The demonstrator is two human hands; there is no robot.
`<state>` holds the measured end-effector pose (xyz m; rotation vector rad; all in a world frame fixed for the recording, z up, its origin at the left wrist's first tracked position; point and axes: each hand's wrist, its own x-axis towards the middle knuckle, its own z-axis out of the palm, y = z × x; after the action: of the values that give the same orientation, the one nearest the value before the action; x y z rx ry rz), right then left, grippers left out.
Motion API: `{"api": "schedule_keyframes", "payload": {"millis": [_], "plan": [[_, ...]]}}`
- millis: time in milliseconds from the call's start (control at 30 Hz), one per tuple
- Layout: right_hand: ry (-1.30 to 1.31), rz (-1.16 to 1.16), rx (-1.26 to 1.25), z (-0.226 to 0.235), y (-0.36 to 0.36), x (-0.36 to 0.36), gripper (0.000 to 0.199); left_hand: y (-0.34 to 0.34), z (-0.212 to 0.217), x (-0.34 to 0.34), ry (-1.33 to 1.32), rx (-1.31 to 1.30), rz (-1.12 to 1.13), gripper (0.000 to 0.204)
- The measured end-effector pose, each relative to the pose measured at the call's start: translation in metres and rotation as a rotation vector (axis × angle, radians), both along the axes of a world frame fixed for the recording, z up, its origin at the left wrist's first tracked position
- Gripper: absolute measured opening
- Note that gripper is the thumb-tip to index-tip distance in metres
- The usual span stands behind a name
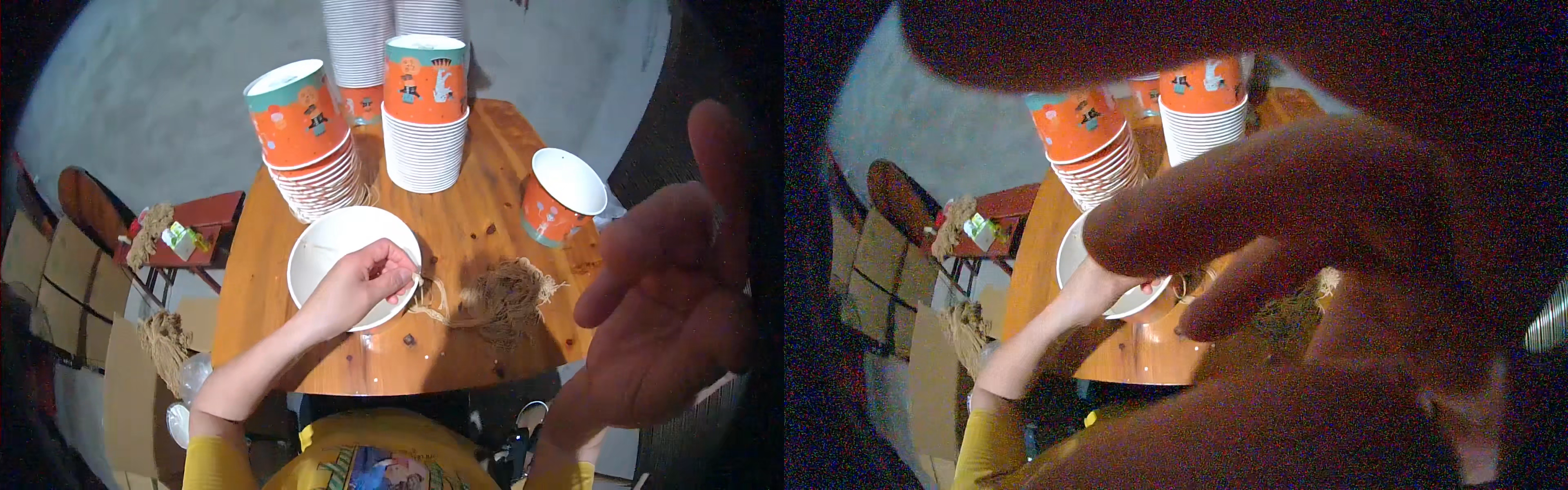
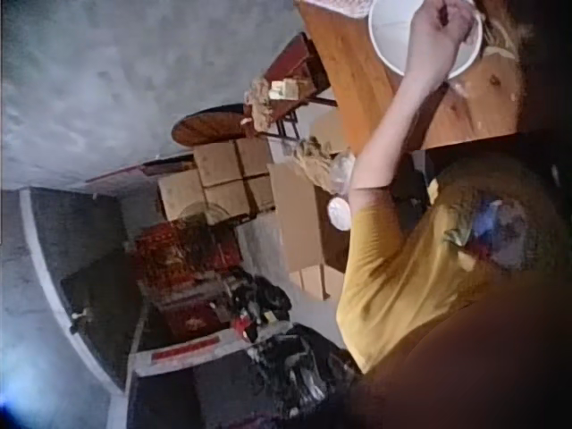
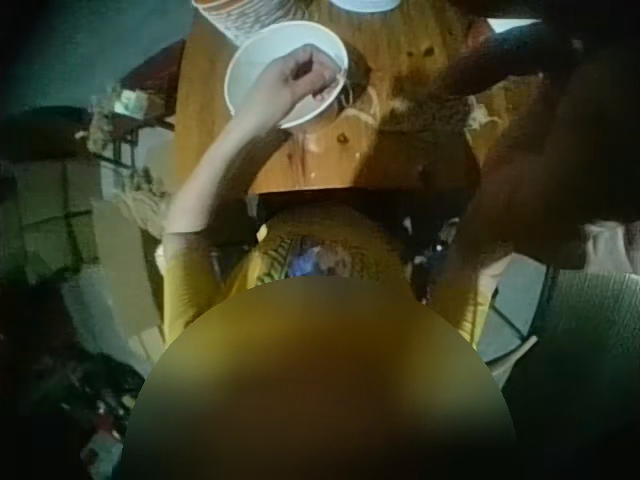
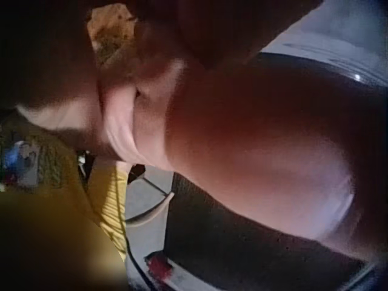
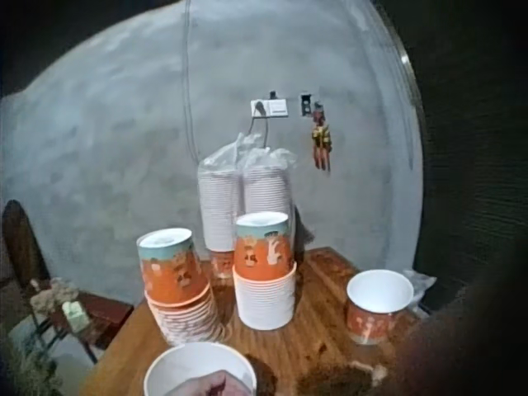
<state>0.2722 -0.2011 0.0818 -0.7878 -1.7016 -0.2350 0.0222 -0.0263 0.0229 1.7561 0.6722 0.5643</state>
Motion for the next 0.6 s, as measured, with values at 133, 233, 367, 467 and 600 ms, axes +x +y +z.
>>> {"api": "schedule_keyframes", "payload": {"millis": [133,233,367,467,600], "plan": [[-0.030,-0.002,-0.009,0.025,0.009,-0.024,0.075,-0.008,0.004,0.005,-0.111,0.090,0.022,0.010],[-0.078,-0.004,0.028,0.047,0.016,-0.046,0.077,0.005,-0.010,0.001,-0.139,-0.085,-0.049,0.010],[-0.152,-0.031,0.064,0.068,0.016,-0.064,0.081,0.001,-0.004,0.006,-0.176,-0.139,-0.022,0.009],[-0.196,-0.048,0.069,0.083,0.023,-0.082,0.083,-0.009,-0.001,0.004,-0.211,-0.201,0.028,0.009],[-0.117,0.019,0.050,0.067,0.028,-0.072,0.076,0.003,-0.015,0.005,-0.240,-0.289,-0.054,0.008]]}}
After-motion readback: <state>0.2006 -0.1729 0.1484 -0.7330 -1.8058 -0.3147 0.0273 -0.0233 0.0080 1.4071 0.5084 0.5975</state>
